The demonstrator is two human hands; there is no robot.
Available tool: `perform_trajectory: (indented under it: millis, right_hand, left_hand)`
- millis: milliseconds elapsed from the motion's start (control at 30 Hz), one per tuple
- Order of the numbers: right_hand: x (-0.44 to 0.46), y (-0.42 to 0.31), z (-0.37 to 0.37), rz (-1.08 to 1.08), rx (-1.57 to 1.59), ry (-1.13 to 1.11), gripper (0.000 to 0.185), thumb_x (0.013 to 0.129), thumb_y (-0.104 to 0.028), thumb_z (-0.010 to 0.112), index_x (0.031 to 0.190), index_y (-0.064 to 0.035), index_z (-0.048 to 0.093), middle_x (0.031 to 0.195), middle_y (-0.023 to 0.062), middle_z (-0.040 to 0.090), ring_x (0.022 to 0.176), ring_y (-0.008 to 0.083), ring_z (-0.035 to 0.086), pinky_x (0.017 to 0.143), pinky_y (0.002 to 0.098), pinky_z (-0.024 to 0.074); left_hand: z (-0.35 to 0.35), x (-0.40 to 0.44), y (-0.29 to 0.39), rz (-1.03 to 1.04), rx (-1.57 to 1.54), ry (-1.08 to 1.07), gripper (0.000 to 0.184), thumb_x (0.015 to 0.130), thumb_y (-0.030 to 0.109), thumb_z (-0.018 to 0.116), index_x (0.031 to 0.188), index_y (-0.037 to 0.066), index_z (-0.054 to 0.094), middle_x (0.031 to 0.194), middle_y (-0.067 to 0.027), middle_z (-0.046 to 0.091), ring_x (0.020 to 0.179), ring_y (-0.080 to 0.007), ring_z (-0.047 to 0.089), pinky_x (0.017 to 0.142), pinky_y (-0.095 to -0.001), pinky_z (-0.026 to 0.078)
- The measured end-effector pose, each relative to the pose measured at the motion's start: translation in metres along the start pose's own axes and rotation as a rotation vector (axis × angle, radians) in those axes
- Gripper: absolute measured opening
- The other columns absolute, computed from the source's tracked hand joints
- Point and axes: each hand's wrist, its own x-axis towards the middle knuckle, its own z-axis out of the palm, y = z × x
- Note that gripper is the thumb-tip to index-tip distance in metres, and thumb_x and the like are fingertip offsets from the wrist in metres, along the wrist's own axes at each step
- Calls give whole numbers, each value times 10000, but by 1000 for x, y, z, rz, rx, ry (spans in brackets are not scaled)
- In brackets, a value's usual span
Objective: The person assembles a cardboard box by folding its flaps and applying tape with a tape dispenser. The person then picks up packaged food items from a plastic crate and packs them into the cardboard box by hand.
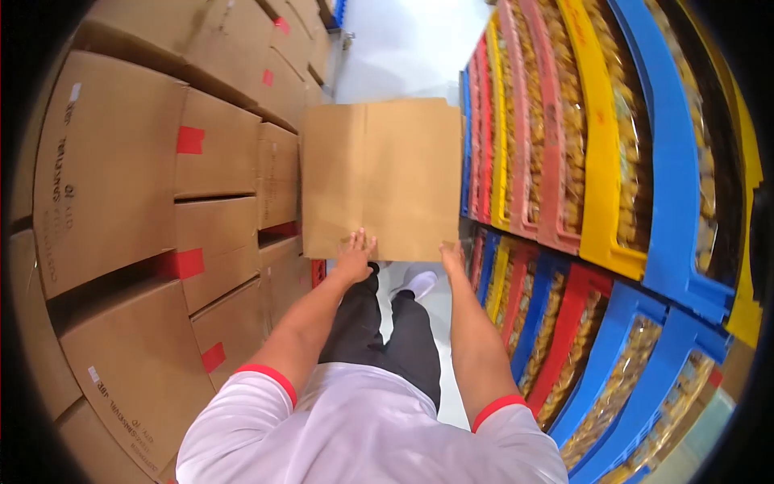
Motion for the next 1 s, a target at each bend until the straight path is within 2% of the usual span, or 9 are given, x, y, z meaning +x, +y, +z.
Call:
perform_trajectory:
  millis: [200, 300, 433, 500, 667, 733, 800, 933, 1000]
  right_hand:
    - [-21, -11, -20, 12, 65, 148, 600, 866, -394, 732, 1319, -42, 556, 1238, 246, 660, 1187, 399, 621, 1031, 472, 467]
    - [-49, -46, -57, -50, -7, 62, 523, 883, -421, 728, 1243, -55, 630, 1375, 233, 594, 1280, 381, 567, 1072, 450, 445]
    - [-84, -48, -84, -216, 3, 8, 438, 934, -372, 671, 1223, -43, 653, 1237, 181, 688, 1203, 363, 625, 1020, 459, 477]
    - [-91, -50, -94, -292, 56, -93, 401, 963, -342, 641, 1227, -39, 654, 1172, 148, 721, 1168, 344, 652, 993, 450, 497]
    - [-101, -39, -133, -211, 668, -502, 411, 1075, -326, 476, 1349, -50, 607, 1019, 73, 723, 905, 183, 703, 807, 332, 563]
    - [-133, -65, -170, -333, 1095, -587, 537, 1097, -416, 445, 1483, -47, 496, 954, 78, 717, 836, 172, 700, 776, 334, 560]
    - [-159, -95, -205, -405, 1141, -559, 635, 1090, -472, 440, 1544, -28, 397, 980, 102, 720, 854, 191, 707, 795, 348, 572]
    - [-173, -106, -224, -539, 1110, -490, 640, 1090, -461, 449, 1548, -19, 380, 1054, 127, 722, 881, 204, 713, 825, 345, 569]
    - [-176, -105, -223, -534, 1005, -506, 633, 1089, -445, 465, 1543, -11, 385, 1137, 148, 712, 923, 211, 715, 852, 342, 566]
  left_hand:
    - [-1, 0, 9, -37, 80, -31, 1014, 850, 345, 766, 1651, 213, 159, 1722, -167, 19, 1580, -371, 117, 1187, -710, 199]
    - [-10, -18, 19, -58, 21, -67, 1040, 845, 315, 779, 1651, 176, 137, 1719, -178, 37, 1579, -372, 122, 1190, -711, 183]
    - [-11, -64, 29, -44, -69, 2, 1073, 827, 284, 799, 1649, 159, 121, 1711, -198, 66, 1575, -379, 131, 1203, -689, 177]
    - [-18, -92, 35, -4, -9, 359, 977, 827, 232, 788, 1623, 159, 226, 1684, -192, 197, 1547, -377, 230, 1184, -651, 251]
    - [-42, -125, 18, 191, 114, 660, 711, 865, 155, 711, 1519, 154, 433, 1564, -139, 455, 1412, -340, 466, 1084, -516, 413]
    - [-81, -142, 15, 259, 148, 808, 592, 868, 144, 706, 1438, 143, 542, 1432, -126, 598, 1304, -317, 580, 1041, -461, 467]
    - [-146, -162, 3, 398, -246, 1113, 410, 879, 117, 688, 1288, 122, 666, 1155, -136, 732, 1086, -313, 698, 922, -438, 541]
    - [-288, -245, 31, 99, -432, 1316, 117, 1003, 160, 611, 996, 55, 663, 733, -169, 604, 627, -234, 562, 599, -360, 470]
    - [-308, -232, -4, 172, -558, 1356, 171, 1017, 185, 608, 917, 47, 602, 689, -116, 529, 617, -183, 478, 576, -344, 419]
